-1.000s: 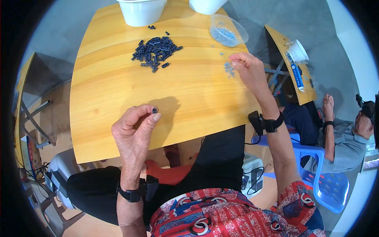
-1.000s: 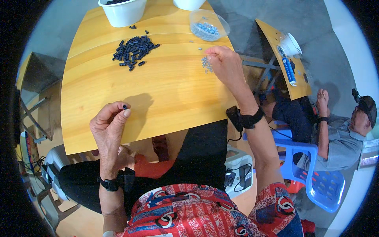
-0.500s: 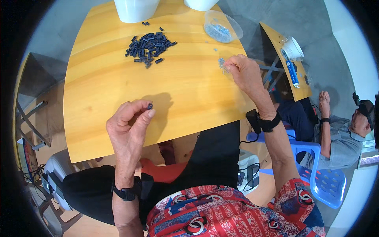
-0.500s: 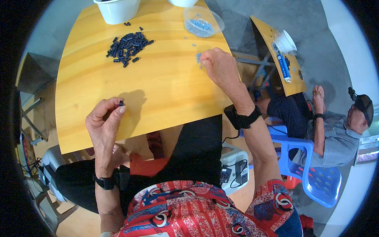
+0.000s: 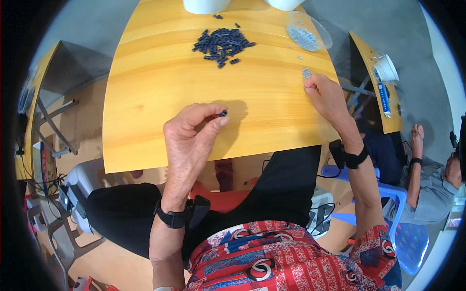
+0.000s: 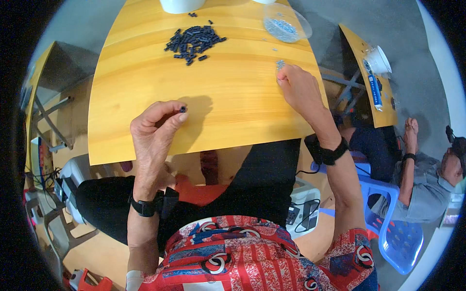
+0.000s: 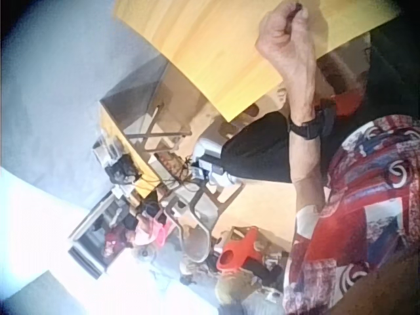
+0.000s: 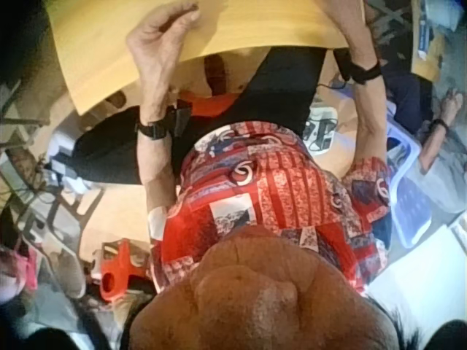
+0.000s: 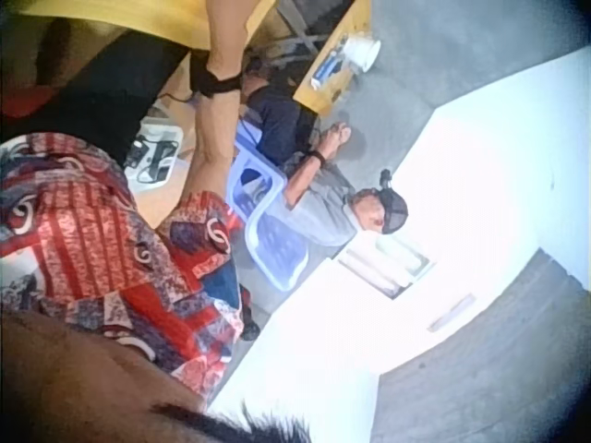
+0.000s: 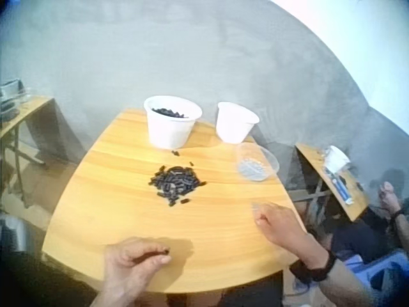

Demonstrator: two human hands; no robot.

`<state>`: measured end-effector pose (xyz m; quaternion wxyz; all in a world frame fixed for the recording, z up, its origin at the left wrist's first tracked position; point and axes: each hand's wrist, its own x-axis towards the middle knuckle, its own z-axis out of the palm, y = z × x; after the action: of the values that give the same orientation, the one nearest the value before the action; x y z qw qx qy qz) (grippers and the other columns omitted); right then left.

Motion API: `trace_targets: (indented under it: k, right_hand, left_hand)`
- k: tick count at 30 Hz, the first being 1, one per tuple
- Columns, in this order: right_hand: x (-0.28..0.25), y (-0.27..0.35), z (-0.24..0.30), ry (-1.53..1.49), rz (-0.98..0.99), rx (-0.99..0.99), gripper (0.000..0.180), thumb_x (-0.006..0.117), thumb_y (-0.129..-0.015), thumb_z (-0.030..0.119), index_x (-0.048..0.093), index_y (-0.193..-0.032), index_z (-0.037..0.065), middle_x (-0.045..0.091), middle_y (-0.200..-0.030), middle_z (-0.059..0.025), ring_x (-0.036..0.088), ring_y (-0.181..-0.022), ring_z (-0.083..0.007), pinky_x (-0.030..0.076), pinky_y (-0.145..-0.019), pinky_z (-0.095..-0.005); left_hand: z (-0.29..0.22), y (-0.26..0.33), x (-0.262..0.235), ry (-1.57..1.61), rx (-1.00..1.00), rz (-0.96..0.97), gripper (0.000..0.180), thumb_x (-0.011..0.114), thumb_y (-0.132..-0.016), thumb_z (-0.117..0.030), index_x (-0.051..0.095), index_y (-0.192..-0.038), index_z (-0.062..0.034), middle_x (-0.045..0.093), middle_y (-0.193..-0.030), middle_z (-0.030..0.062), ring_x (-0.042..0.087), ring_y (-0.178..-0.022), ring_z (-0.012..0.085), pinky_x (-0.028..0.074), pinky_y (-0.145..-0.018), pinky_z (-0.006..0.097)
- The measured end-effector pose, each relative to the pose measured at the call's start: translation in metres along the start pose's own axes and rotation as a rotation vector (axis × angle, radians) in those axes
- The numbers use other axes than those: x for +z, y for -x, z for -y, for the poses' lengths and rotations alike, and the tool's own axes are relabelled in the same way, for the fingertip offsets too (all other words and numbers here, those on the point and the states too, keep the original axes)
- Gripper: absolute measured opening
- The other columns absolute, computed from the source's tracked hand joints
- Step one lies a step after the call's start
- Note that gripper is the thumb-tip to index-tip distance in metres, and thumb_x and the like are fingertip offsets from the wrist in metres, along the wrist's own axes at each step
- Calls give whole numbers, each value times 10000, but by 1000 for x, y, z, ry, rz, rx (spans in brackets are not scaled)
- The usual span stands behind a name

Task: The recorder is assembling small black plastic components with tiny silver metallic pins at a table.

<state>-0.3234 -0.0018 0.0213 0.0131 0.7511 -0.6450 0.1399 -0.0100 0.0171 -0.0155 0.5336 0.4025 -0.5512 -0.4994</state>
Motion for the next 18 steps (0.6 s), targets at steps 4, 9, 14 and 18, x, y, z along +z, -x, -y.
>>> trace_targets:
  k: [4, 9, 14, 18]
  right_hand:
    - [7, 10, 20, -67, -74, -97, 83, 565, -811, 105, 519, -843, 45, 599, -804, -151, 591, -781, -359, 465, -644, -431]
    - [6, 11, 69, -454, -22, 18, 83, 576, -833, 63, 525, -893, 36, 592, -747, -114, 609, -666, -266, 485, -592, -343]
    - [19, 0, 123, -1161, 256, 256, 70, 583, -870, 57, 538, -910, 22, 580, -723, -24, 548, -586, -59, 444, -506, -200]
    - [22, -5, 142, -1344, 447, 261, 68, 589, -865, 42, 541, -901, 9, 581, -698, -27, 555, -566, -63, 450, -484, -189]
  left_hand:
    - [-2, -1, -1, 1, -26, 19, 116, 691, -764, 32, 674, -878, 15, 647, -819, 58, 587, -743, 100, 478, -686, 227]
    - [-3, -2, -3, 68, -32, 18, 110, 687, -765, 33, 673, -872, 14, 642, -802, 57, 582, -737, 98, 473, -682, 223]
    - [-3, -1, -5, 62, -66, 21, 107, 685, -766, 31, 672, -872, 15, 638, -791, 57, 583, -736, 101, 470, -679, 220]
    - [-1, -2, -5, 27, -12, 29, 117, 686, -766, 18, 673, -882, 11, 631, -771, 56, 578, -716, 106, 465, -649, 229]
